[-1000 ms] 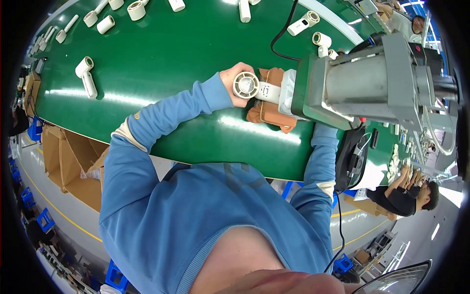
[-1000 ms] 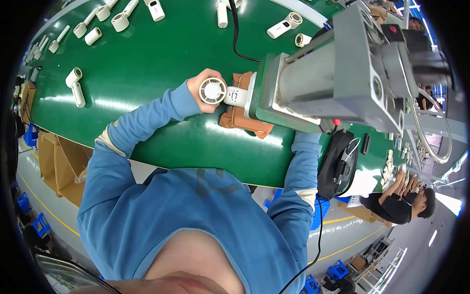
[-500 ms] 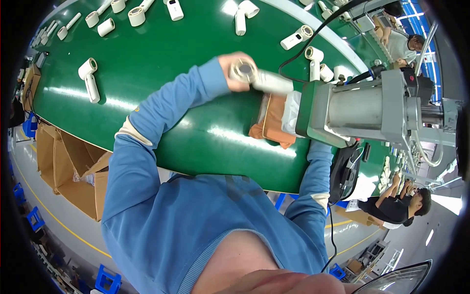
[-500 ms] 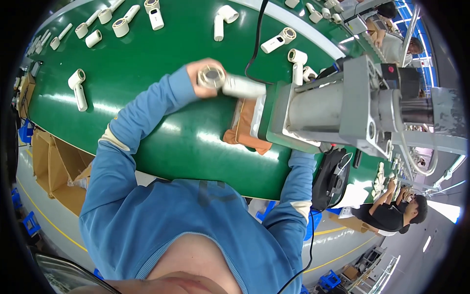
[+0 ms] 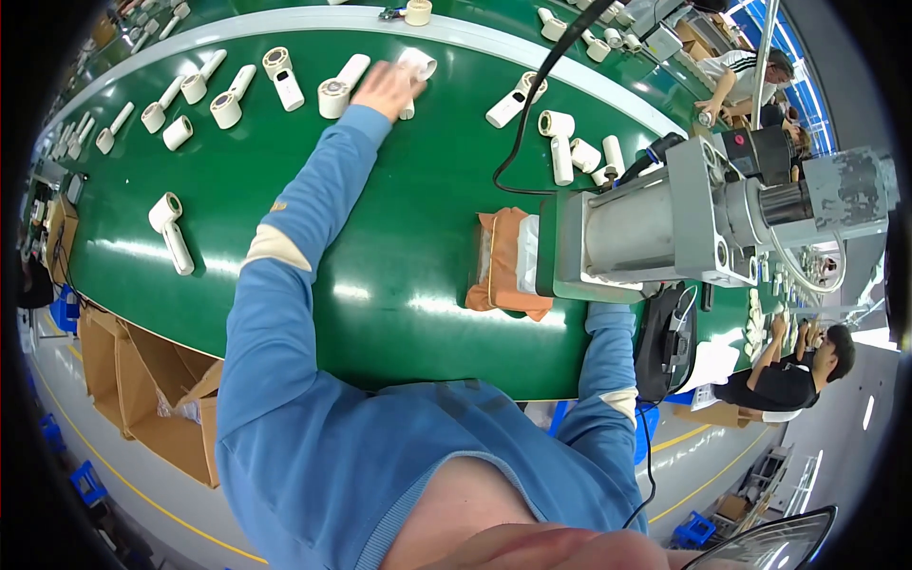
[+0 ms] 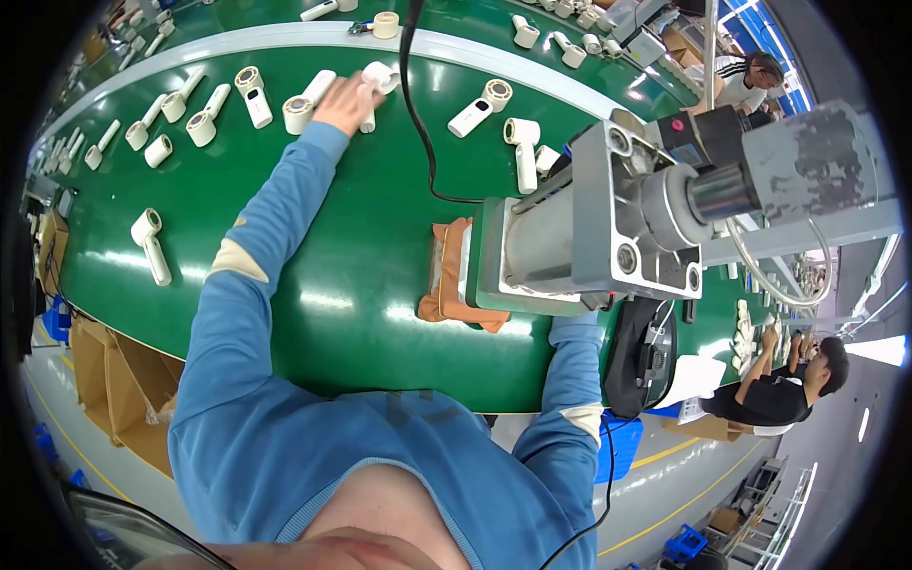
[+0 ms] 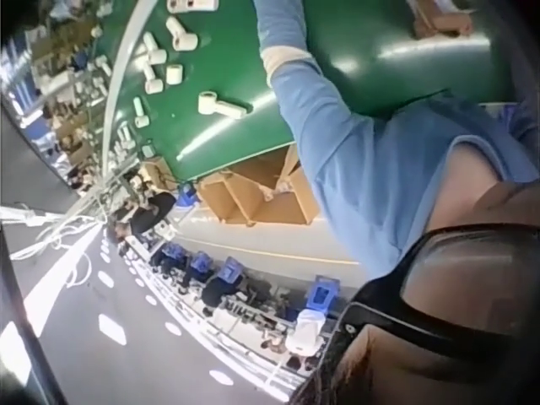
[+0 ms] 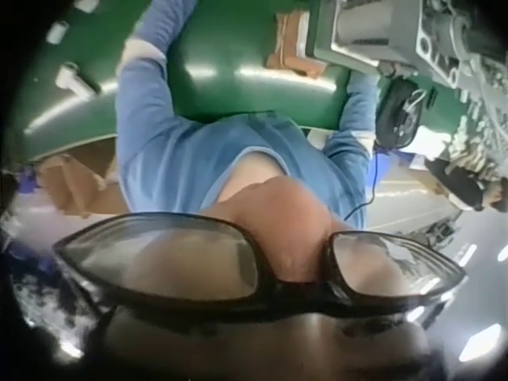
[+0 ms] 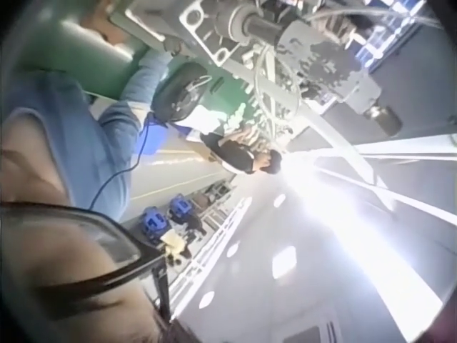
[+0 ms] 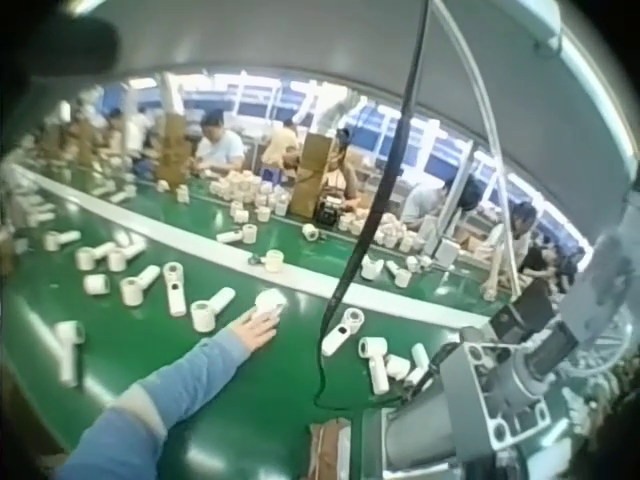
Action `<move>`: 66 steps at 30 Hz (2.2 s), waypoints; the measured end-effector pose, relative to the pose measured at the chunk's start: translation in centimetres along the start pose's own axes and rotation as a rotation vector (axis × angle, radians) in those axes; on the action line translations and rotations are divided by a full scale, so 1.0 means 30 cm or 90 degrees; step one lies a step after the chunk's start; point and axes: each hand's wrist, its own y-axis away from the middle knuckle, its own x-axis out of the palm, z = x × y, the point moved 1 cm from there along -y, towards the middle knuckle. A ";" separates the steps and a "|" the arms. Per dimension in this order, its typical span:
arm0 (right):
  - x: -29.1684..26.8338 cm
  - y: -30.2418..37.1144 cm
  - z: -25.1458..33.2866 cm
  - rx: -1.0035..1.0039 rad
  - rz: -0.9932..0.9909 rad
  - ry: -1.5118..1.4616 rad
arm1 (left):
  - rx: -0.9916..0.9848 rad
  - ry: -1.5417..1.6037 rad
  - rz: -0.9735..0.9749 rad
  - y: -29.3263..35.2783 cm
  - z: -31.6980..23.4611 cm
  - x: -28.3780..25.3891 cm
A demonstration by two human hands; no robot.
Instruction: The recorder is assembling small white plastic components using an industrial press machine on a factory line.
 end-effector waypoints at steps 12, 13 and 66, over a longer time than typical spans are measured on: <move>0.584 -0.174 0.056 -0.112 -0.156 1.524 | -0.564 0.907 0.061 -0.105 -0.019 -0.376; 0.489 -0.219 -0.027 -0.264 -0.263 1.543 | -0.569 0.899 0.065 -0.106 -0.023 -0.446; -0.374 0.035 0.103 0.125 -0.396 1.841 | -0.397 0.997 0.277 0.073 -0.496 -0.695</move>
